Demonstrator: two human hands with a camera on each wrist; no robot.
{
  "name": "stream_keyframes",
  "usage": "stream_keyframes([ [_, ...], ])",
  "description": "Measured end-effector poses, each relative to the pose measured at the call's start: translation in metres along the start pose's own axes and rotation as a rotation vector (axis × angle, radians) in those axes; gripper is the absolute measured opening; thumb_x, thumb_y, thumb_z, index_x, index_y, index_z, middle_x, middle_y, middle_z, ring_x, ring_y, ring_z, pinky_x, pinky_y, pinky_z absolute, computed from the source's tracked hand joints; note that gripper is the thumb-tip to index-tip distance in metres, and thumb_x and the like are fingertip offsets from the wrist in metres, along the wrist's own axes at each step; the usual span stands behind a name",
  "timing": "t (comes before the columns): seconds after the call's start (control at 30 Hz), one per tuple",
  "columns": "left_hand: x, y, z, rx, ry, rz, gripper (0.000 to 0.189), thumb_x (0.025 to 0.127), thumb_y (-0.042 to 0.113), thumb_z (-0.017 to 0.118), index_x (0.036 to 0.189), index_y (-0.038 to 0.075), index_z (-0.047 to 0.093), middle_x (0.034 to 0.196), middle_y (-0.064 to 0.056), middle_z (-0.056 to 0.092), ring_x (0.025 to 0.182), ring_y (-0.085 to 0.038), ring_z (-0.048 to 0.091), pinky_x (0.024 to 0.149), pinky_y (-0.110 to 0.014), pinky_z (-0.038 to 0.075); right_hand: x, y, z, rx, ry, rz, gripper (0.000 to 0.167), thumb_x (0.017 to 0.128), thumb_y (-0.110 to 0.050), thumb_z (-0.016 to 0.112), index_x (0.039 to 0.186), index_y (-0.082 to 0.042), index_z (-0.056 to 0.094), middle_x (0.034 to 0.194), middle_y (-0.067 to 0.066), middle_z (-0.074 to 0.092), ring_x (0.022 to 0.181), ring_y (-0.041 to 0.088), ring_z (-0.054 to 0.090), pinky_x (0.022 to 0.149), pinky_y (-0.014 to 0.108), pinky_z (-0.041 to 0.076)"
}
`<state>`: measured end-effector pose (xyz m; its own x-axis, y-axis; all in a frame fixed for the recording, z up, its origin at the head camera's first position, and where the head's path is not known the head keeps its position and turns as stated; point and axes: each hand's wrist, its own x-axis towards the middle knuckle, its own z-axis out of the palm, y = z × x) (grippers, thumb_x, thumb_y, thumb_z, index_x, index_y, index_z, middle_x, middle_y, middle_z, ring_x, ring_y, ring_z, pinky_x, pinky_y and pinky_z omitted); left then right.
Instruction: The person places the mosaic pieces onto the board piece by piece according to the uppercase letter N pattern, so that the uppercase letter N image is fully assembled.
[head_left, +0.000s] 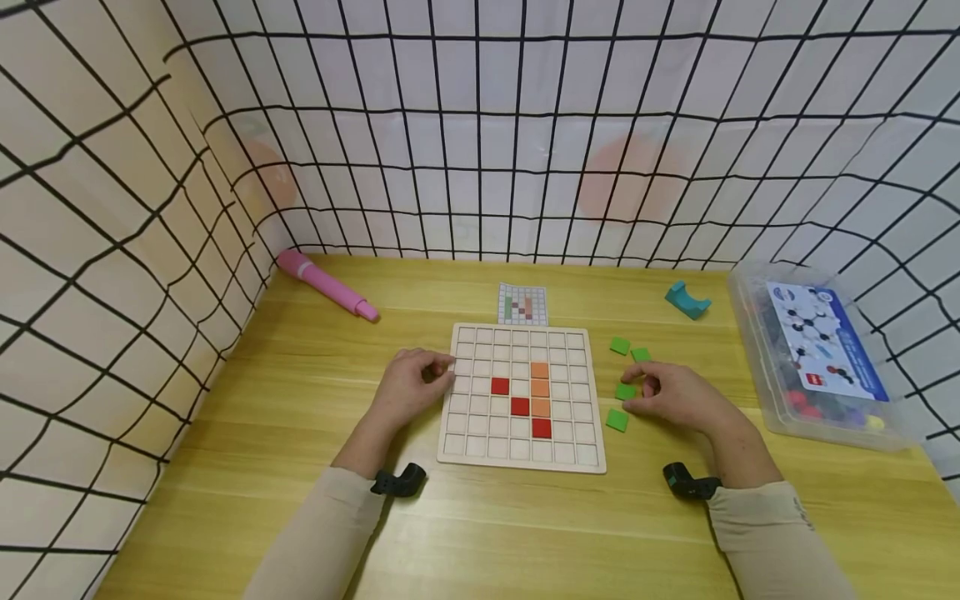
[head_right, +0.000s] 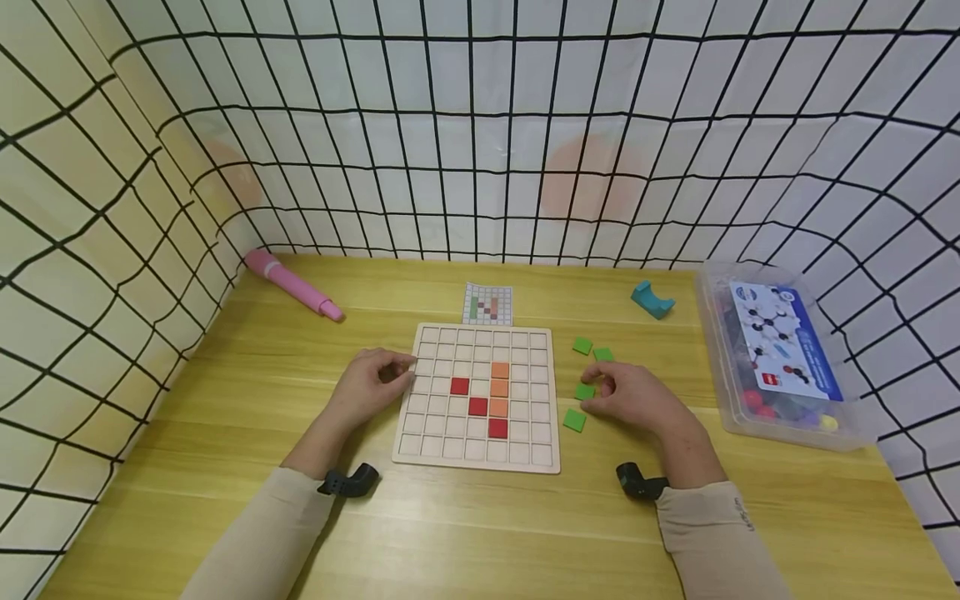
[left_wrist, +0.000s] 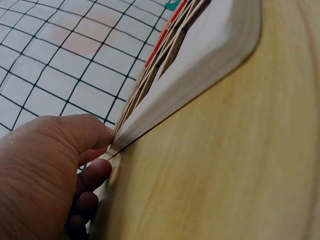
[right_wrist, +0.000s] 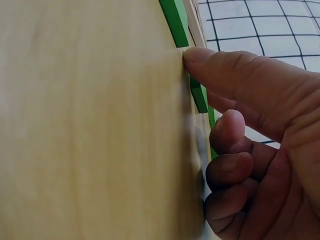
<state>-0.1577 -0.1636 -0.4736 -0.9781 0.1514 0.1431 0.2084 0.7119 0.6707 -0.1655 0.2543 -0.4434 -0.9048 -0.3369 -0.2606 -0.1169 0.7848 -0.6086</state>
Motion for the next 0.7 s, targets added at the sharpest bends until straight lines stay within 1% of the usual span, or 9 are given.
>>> stream_keyframes([
  [0.27, 0.0003, -0.0011, 0.0013, -0.006, 0.005, 0.006, 0.025, 0.090, 0.021, 0.075, 0.113, 0.011, 0.078, 0.091, -0.003, 0.071, 0.091, -0.021, 0.057, 0.084, -0.034, 0.042, 0.0004, 0.0008, 0.0008, -0.013, 0.002, 0.001, 0.033, 0.090, -0.028, 0.077, 0.114, -0.008, 0.066, 0.078, 0.001, 0.051, 0.069, 0.017, 0.047, 0.064, 0.030, 0.037],
  [0.47, 0.0007, -0.0019, 0.0018, -0.008, 0.006, 0.013, 0.024, 0.090, 0.021, 0.074, 0.112, 0.011, 0.078, 0.091, -0.003, 0.072, 0.091, -0.021, 0.057, 0.085, -0.034, 0.042, 0.0008, 0.0014, 0.0008, -0.030, 0.004, -0.008, 0.032, 0.092, -0.029, 0.076, 0.114, -0.009, 0.066, 0.078, 0.000, 0.050, 0.069, 0.016, 0.046, 0.066, 0.031, 0.037],
  [0.7, -0.0001, -0.0003, 0.0006, -0.003, 0.010, 0.015, 0.025, 0.090, 0.021, 0.075, 0.113, 0.011, 0.078, 0.090, -0.003, 0.071, 0.090, -0.020, 0.057, 0.085, -0.035, 0.042, 0.0017, 0.0010, 0.0008, -0.036, 0.001, -0.018, 0.030, 0.093, -0.026, 0.074, 0.115, -0.007, 0.067, 0.077, 0.000, 0.050, 0.069, 0.016, 0.046, 0.067, 0.032, 0.038],
])
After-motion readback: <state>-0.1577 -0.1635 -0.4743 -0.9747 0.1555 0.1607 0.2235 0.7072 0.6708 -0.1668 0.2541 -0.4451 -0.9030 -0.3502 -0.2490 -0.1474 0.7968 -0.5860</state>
